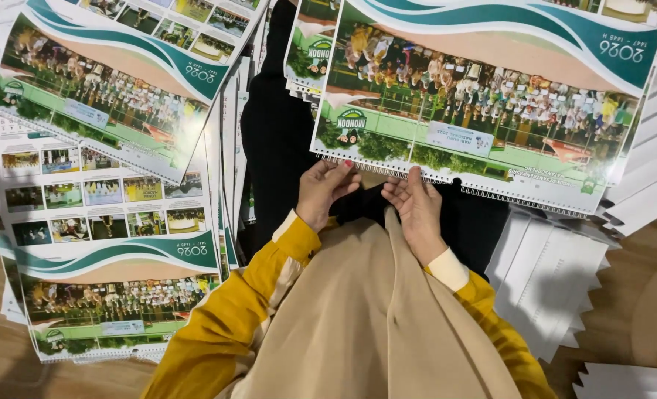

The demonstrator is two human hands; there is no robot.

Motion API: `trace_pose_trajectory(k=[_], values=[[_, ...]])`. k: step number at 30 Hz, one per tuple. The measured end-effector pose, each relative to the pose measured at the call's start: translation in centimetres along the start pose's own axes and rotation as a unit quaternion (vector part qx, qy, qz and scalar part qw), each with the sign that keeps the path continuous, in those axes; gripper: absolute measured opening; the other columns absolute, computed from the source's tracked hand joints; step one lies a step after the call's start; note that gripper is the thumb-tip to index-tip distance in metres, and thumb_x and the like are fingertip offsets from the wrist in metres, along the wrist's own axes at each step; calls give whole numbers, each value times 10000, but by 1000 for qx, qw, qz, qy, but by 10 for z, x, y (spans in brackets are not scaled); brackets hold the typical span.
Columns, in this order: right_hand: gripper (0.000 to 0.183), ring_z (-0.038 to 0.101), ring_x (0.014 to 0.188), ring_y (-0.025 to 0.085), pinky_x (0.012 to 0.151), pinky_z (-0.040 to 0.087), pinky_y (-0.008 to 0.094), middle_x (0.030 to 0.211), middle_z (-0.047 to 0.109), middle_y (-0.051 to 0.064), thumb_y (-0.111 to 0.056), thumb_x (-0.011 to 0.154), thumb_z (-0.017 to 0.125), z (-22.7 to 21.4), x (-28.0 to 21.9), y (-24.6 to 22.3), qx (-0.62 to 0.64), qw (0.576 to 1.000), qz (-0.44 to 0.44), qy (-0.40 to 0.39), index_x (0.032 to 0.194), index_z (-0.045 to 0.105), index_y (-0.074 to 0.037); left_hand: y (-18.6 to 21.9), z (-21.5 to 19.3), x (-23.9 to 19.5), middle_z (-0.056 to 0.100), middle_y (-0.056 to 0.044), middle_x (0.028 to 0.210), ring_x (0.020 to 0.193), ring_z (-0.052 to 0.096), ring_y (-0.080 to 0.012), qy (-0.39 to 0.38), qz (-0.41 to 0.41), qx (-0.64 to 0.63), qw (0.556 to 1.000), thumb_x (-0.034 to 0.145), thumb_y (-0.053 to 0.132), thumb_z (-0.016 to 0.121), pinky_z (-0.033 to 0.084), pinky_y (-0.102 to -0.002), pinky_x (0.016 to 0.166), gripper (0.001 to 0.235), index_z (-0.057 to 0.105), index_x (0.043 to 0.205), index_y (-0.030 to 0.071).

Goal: The person sits on the floor and assembles wall calendars by inserting metal spiral rings into the punched holes of the calendar pages. They handle the calendar sheets and rings by hand, repeatedly aligning the holes and twisting the rings to secure the pages together.

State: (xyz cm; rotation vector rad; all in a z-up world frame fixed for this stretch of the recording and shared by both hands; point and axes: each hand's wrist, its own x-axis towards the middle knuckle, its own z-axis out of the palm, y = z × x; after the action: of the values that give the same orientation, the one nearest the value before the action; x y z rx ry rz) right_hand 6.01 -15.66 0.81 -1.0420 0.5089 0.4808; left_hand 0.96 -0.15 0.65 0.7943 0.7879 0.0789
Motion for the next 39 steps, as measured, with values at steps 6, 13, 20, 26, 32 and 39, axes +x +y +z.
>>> trace_pose_trajectory(k=[6,13,20,26,32,39], values=[[312,678,722,258,672,590,374,858,646,210,-318,827,626,3,-6,-6,22,999,11,-21,775,487,-44,8,5,-1,636,-167,794,717,667,-248,23,13,12,1000,787,172,698,577,-342,695,273,521,848,-27],[321,674,706,251,674,584,369,852,648,204,-324,838,621,-5,1,4,0,1000,-2,-17,792,479,-39,7,2,4,634,-174,795,736,666,-261,22,14,30,999,782,185,707,568,-360,719,295,521,852,-34],[278,672,731,263,683,584,376,862,648,205,-295,865,586,-2,-8,1,27,999,-24,-19,792,503,-40,1,0,6,642,-168,782,733,667,-257,26,19,20,999,780,187,713,563,-369,722,285,529,845,-21],[290,671,718,265,683,583,386,845,651,202,-298,861,592,-3,0,2,0,1000,-26,-14,775,515,-32,-4,-3,14,640,-165,786,741,664,-259,29,15,16,999,787,176,706,562,-374,728,276,527,858,-22],[325,667,686,256,654,585,384,821,649,203,-330,853,598,-2,-3,5,-21,1000,-7,-12,770,492,-34,-11,-8,14,644,-162,789,714,663,-239,43,21,33,998,782,185,713,572,-361,704,283,535,865,-19],[327,668,655,251,633,588,380,784,651,191,-340,854,591,1,-1,4,-27,1000,0,-4,751,487,-48,-13,-10,22,632,-159,777,689,658,-230,53,48,64,995,758,186,741,576,-358,681,310,545,870,-25]])
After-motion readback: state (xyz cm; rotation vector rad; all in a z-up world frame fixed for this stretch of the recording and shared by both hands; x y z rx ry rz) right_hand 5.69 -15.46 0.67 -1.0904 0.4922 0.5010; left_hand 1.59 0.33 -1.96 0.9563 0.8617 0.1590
